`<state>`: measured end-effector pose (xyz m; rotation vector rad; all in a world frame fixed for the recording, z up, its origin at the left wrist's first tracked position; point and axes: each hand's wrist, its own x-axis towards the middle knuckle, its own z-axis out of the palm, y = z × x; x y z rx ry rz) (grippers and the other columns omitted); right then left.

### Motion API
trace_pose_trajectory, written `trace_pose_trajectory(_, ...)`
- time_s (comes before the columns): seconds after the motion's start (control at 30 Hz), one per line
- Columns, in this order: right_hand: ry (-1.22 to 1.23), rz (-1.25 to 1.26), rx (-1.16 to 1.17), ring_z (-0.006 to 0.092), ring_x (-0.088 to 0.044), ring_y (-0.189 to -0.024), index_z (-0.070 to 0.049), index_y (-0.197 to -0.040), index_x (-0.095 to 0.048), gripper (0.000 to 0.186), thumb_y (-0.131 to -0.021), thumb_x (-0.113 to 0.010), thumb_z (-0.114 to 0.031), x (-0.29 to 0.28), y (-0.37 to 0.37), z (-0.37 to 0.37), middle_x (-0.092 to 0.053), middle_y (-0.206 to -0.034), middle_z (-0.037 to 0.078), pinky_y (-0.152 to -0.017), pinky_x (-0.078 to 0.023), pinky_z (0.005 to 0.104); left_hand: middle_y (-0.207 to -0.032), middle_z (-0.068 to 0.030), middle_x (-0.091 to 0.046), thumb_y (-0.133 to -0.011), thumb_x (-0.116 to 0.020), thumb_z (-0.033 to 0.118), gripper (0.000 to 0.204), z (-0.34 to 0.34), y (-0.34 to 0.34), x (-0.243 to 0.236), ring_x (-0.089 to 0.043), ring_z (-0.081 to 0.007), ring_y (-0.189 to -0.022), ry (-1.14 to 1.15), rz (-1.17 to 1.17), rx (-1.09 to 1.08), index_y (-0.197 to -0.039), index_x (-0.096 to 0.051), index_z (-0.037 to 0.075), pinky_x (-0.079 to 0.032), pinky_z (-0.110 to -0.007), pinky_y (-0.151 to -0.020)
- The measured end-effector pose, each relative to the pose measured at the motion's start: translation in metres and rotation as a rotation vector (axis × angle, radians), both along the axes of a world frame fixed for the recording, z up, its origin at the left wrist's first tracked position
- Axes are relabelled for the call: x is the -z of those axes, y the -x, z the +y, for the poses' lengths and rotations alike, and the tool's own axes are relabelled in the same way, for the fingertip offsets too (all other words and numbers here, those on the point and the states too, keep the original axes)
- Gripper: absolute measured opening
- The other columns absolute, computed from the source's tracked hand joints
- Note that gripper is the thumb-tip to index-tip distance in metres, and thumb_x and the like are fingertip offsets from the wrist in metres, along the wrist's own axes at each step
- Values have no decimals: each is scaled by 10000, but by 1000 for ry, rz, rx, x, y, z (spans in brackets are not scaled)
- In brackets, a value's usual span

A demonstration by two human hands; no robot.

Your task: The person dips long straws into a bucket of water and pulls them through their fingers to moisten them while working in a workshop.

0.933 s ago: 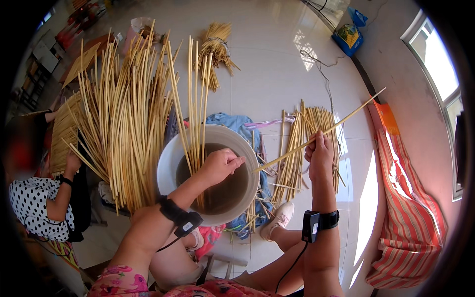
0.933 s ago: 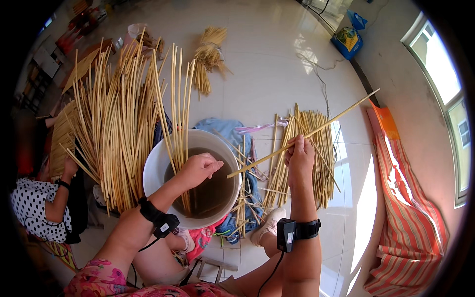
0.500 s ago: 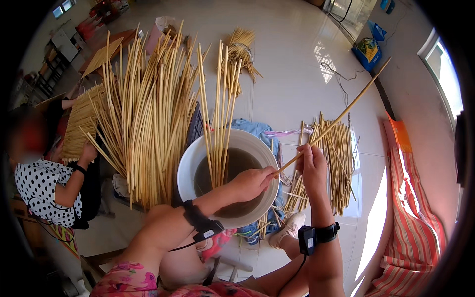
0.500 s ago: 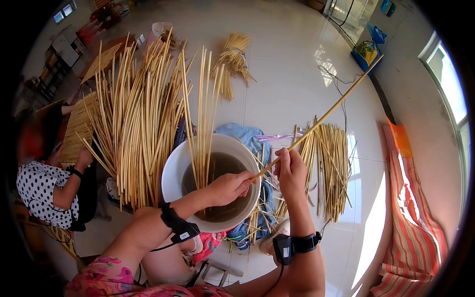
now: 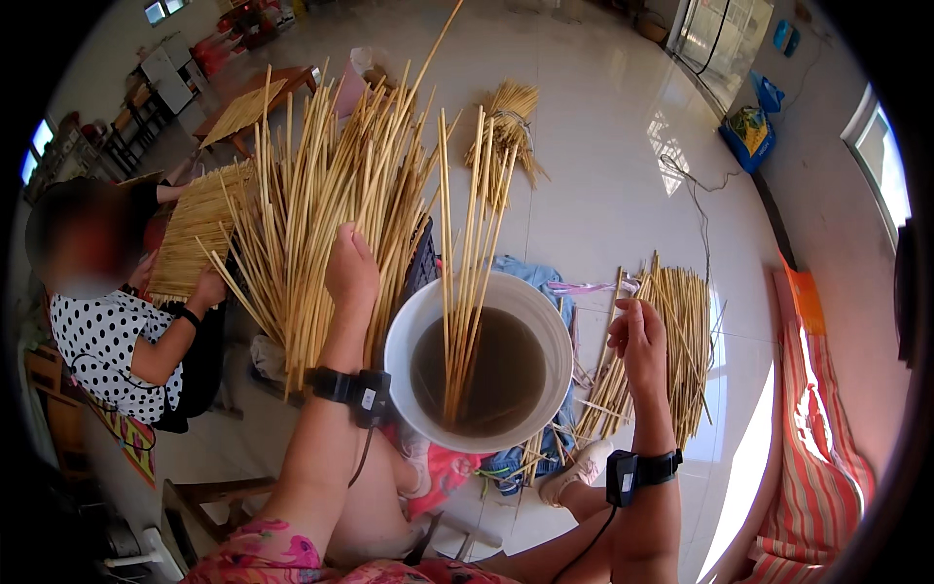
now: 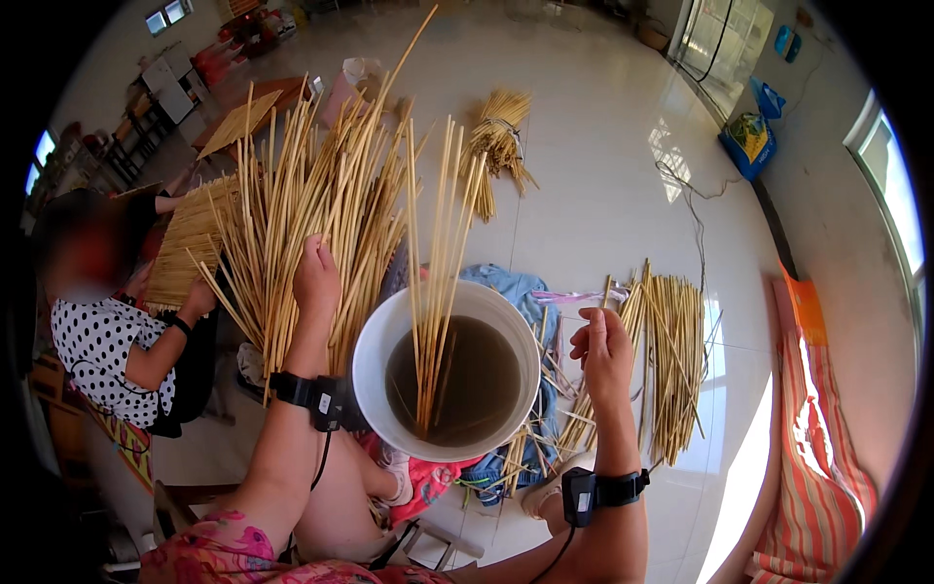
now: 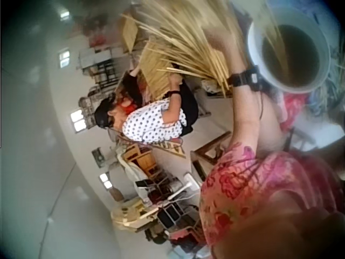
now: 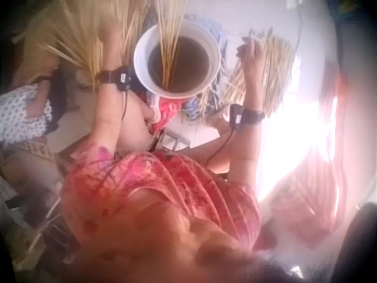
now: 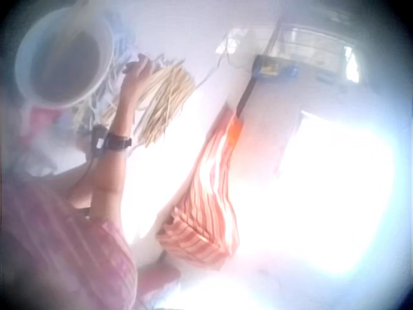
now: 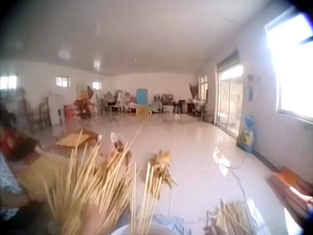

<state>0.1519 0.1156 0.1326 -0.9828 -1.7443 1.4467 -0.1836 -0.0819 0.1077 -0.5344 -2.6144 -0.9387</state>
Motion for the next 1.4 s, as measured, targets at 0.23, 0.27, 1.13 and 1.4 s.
trace_pose_trajectory(0.23,-8,5,-26,55,-496,-492,-19,-975,-574,331,-1005,-399,-298,5,-4,6,-557,-624,13,-417,-352,191,-1024,-203,-632,-960,-385,226,300,-52,28,-16,-604,-378,-940,198,-174,-248,-1166,-524,58,-483,-474,-770)
trace_pose_trajectory(0.27,-22,10,-51,55,-498,-493,-17,-974,-575,331,-1005,-399,-297,4,-3,5,-557,-624,14,-418,-353,190,-1018,-204,-631,-960,-387,220,302,-67,33,-19,-604,-377,-933,215,-190,-245,-1169,-523,49,-484,-473,-768)
trace_pose_trajectory(1.13,-86,-74,-92,75,-500,-499,33,-946,-601,303,-983,-448,-227,4,-15,4,-557,-604,32,-484,-402,230,-1191,-245,-522,-827,-613,259,464,19,-63,43,-568,-357,-1032,178,-628,559,-1177,-487,-19,-452,-412,-886)
trace_pose_trajectory(1.4,-93,-178,-144,83,-515,-520,20,-936,-609,298,-976,-464,-237,6,-7,-7,-567,-615,37,-505,-419,242,-1015,-161,-638,-824,-664,252,471,49,-86,116,-627,-251,-944,-165,-1000,713,-1142,-521,-65,-506,-371,-774)
